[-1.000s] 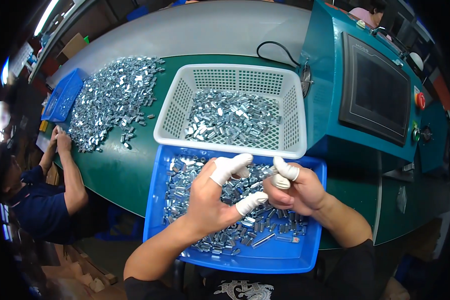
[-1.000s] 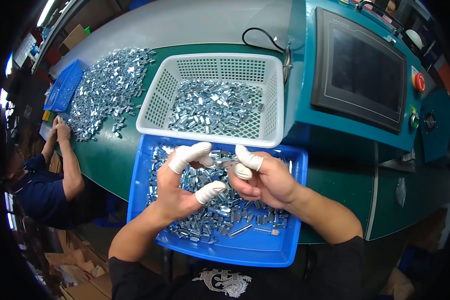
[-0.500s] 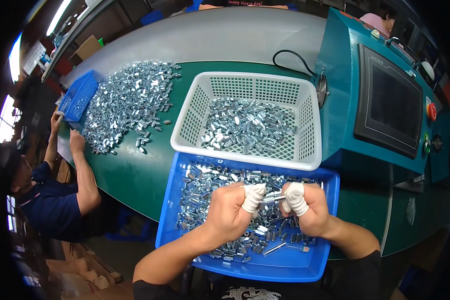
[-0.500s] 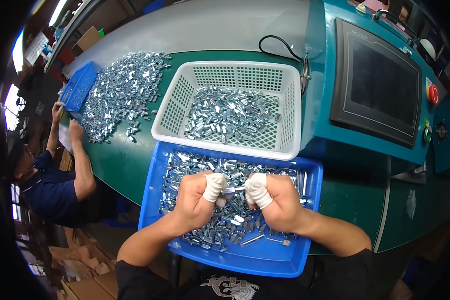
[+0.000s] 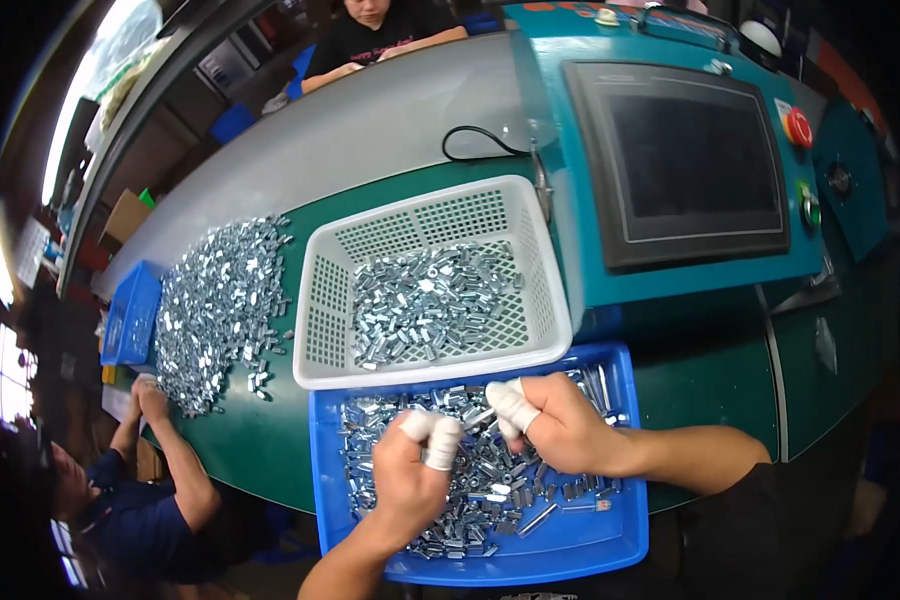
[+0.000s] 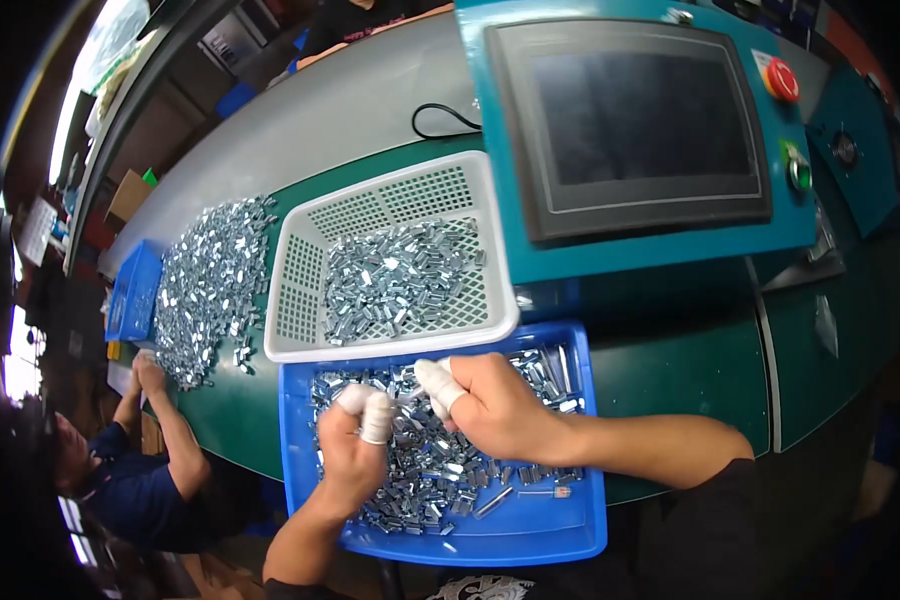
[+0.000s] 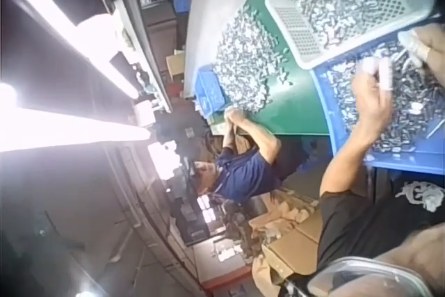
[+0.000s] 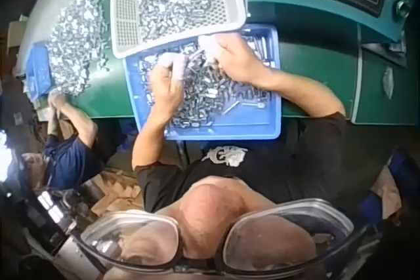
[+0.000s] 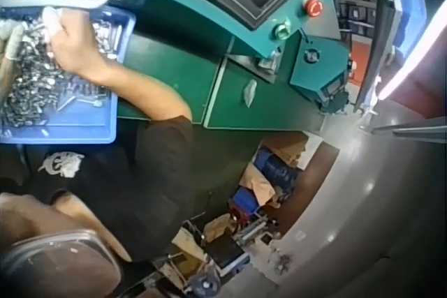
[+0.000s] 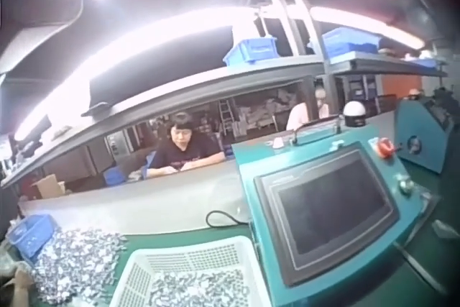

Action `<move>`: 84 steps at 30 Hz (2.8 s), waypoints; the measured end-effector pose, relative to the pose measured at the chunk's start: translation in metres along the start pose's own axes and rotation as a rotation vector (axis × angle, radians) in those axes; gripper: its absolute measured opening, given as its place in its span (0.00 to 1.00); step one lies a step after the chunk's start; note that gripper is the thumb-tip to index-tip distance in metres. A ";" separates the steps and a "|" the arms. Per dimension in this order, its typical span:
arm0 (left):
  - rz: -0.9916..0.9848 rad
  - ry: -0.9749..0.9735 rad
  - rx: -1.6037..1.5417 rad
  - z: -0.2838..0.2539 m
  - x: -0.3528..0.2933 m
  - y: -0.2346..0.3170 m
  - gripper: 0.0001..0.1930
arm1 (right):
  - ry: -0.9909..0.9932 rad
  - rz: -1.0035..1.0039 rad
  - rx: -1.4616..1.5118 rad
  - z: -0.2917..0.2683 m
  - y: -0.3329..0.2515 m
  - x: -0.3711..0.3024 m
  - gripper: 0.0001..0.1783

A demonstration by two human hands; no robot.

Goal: The recorder is assembling small metal components by fitting white plastic caps onto metallic pins at a factory workstation.

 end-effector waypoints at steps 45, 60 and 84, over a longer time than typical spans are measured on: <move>-0.054 -0.127 -0.346 -0.004 0.010 -0.014 0.10 | 0.079 -0.041 0.086 0.000 -0.001 -0.004 0.20; -0.345 -0.189 -0.729 0.004 -0.001 -0.007 0.12 | 0.080 -0.044 -0.016 -0.006 -0.002 -0.004 0.20; 0.312 -0.308 -0.294 0.000 0.010 0.004 0.25 | 0.022 -0.234 -0.147 -0.003 -0.003 -0.006 0.14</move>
Point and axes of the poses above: each hand's wrist, its own x-axis towards the middle knuckle, its own z-axis out of the palm, y = z × x, the point moved 4 cm from there along x, towards the middle knuckle, and after that the axes turned 7 degrees about x, right-handed, at the moved point
